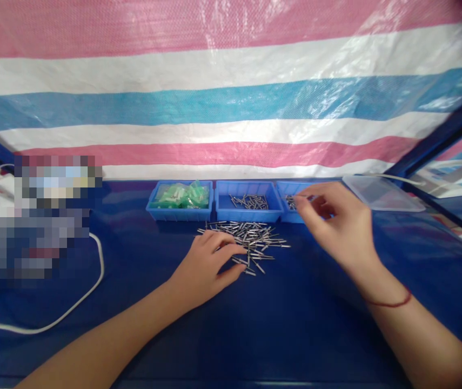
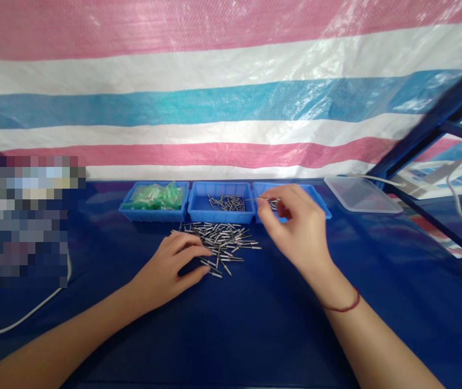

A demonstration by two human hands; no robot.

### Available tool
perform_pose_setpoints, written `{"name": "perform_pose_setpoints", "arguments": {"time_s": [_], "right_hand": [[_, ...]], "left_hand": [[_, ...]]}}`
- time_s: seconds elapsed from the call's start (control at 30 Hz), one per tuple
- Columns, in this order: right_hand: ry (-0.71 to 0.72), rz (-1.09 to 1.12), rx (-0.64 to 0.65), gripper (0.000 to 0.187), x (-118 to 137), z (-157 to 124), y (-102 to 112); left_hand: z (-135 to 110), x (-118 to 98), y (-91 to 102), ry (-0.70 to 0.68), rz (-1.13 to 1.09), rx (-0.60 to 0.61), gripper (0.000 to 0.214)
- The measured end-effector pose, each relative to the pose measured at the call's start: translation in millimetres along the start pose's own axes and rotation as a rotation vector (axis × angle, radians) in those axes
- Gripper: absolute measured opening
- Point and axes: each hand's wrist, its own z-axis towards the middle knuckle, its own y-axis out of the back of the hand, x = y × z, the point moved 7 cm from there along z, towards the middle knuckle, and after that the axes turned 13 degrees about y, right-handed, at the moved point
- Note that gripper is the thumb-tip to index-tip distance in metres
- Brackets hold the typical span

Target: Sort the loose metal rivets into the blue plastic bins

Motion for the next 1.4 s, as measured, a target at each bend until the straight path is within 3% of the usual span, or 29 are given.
{"name": "perform_pose_setpoints", "arguments": {"time_s": [0.1,0.2,0.3,0.4,0.53,0.7,0.87,1.07,1.27,1.4], "right_hand": [[-0.049,-0.286,-0.047,0.013,-34,3,20],[-0.109,-0.486,0.11,0.018,-64,1,21],[-0.151,-0.566,0.233,0.027,-78,-4,16],[-0.127,-0.504,0.246,0.028,-65,-4,8],[-0.018,-0.287,0.275,0.024,-23,-3,-11],[0.09,-0.023,0.402,0.02,25,-10,-33],[0.128,0.192,0.548,0.012,47,-23,-52],[0.013,0.412,0.558,0.012,55,-31,-67],[-0.26,0.68,0.451,0.019,51,-37,-73],[-0.323,0.768,0.403,0.017,50,-40,-76]], "left_hand": [[0,0,-4.6,-0.013,0.06,0.034,0.013],[0,1,-6.0,-0.015,0.091,0.026,0.012],[1,2,-7.0,-0.019,0.12,0.025,0.012],[1,4,-9.1,-0.021,0.163,0.048,0.013],[3,5,-9.3,-0.033,0.216,0.059,0.016],[5,6,-9.4,-0.028,0.261,0.066,0.016],[6,9,-10.7,0.002,0.259,0.039,0.015],[7,13,-1.6,0.158,0.002,-0.045,0.015],[2,7,2.7,0.182,-0.118,-0.104,0.013],[2,9,0.0,0.198,-0.129,-0.082,0.011]]}}
